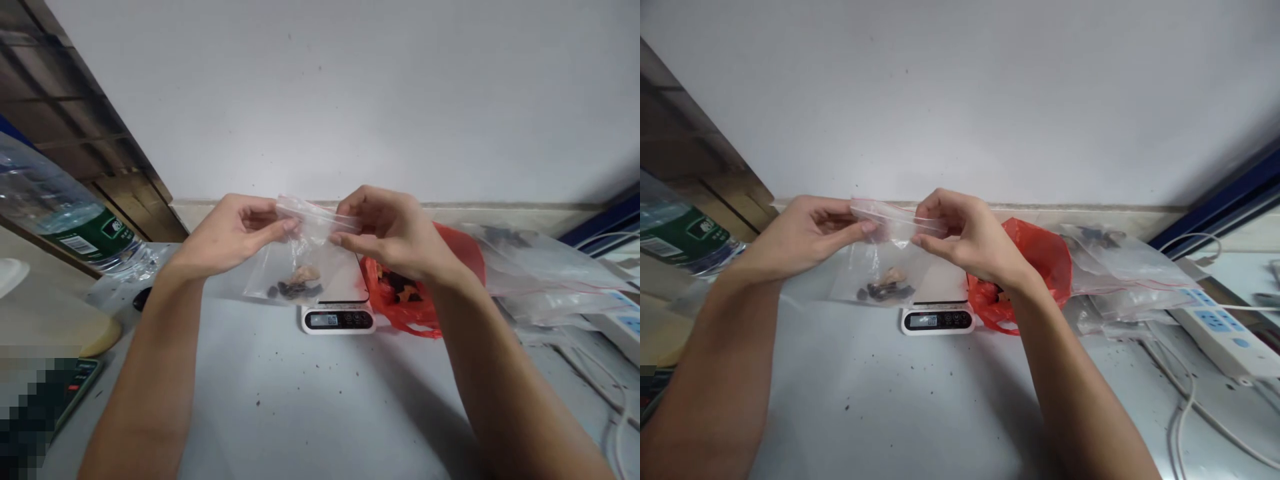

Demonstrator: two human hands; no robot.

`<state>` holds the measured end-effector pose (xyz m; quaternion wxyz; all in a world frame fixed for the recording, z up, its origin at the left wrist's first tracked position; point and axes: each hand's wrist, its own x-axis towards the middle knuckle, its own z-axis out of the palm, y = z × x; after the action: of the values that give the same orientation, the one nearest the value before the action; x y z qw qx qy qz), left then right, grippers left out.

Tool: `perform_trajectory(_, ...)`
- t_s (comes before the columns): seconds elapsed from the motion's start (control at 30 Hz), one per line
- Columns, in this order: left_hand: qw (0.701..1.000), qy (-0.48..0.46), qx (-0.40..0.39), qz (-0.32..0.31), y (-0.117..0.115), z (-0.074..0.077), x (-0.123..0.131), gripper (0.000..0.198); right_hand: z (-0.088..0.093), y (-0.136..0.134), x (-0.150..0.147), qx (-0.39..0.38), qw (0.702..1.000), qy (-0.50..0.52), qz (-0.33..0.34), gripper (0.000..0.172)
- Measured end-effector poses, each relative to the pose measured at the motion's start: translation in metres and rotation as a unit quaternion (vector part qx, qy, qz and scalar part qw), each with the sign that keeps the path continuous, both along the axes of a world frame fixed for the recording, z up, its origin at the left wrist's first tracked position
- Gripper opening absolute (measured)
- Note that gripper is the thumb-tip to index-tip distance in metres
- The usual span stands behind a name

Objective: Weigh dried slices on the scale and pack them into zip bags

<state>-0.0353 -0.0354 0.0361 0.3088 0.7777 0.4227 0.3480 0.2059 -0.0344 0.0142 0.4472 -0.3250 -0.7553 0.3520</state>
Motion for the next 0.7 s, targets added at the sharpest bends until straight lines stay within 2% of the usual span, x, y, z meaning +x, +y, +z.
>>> perform_trajectory(0.1,0.999,-0.008,0.035,0.012,-0.004,0.002,0.004,0.023,0.007,-0.004,0.004,0.005,1.000,0.005,0.004,0.028)
perform_trajectory(0.23,0.997,0.015,0.071,0.011,-0.007,0.001,0.009,0.026,0.013,-0.007,0.015,0.009,0.999,-0.036,0.005,0.032)
perform_trajectory(0.37,0.995,0.036,0.096,0.013,-0.010,0.001,0.017,0.024,0.019,-0.010,0.023,0.028,0.993,-0.111,-0.012,0.023)
perform_trajectory(0.47,0.992,0.061,0.107,-0.004,-0.013,0.002,0.025,0.022,0.023,-0.015,0.020,0.034,0.989,-0.143,-0.024,0.021)
perform_trajectory(0.7,0.979,0.098,0.174,-0.050,-0.021,0.005,0.036,0.032,0.024,-0.020,0.000,0.042,0.992,-0.115,0.001,0.036)
